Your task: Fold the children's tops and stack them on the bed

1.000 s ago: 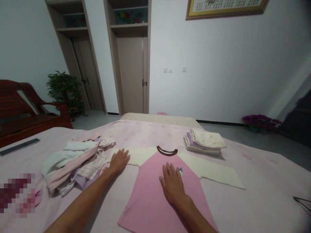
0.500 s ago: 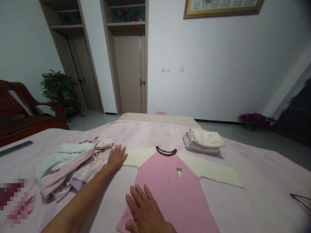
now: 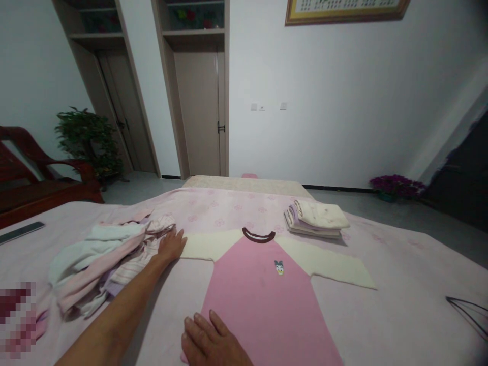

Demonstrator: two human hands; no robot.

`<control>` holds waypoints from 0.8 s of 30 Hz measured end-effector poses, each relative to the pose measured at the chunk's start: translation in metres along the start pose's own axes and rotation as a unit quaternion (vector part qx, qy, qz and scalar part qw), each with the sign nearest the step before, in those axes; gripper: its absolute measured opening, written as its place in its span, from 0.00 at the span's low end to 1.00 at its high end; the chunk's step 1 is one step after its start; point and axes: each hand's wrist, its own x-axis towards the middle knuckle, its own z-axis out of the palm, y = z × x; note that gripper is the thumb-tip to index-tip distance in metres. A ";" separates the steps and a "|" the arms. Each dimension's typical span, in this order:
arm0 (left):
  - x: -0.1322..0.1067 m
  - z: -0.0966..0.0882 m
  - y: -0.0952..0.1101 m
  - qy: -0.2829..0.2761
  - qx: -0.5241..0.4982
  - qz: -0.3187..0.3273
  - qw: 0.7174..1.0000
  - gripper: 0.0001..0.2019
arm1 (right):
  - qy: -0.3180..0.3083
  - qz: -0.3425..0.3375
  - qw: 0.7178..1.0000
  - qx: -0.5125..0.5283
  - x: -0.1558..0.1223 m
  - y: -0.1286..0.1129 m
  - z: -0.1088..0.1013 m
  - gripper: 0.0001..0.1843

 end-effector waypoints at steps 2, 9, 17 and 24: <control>-0.001 -0.002 -0.005 0.010 0.002 -0.013 1.000 0.24 | 0.019 0.045 0.999 -0.003 -0.002 -0.002 0.004 0.18; -0.016 -0.002 -0.003 0.035 0.003 -0.031 0.999 0.24 | 0.059 0.057 0.997 -0.003 -0.006 -0.003 0.005 0.19; -0.019 -0.006 -0.002 0.043 -0.019 -0.043 0.998 0.26 | -0.080 0.055 0.988 0.121 -0.001 0.000 -0.005 0.16; -0.013 -0.012 -0.005 0.044 -0.045 -0.071 0.996 0.24 | -0.121 0.048 0.973 0.189 0.004 -0.002 -0.012 0.12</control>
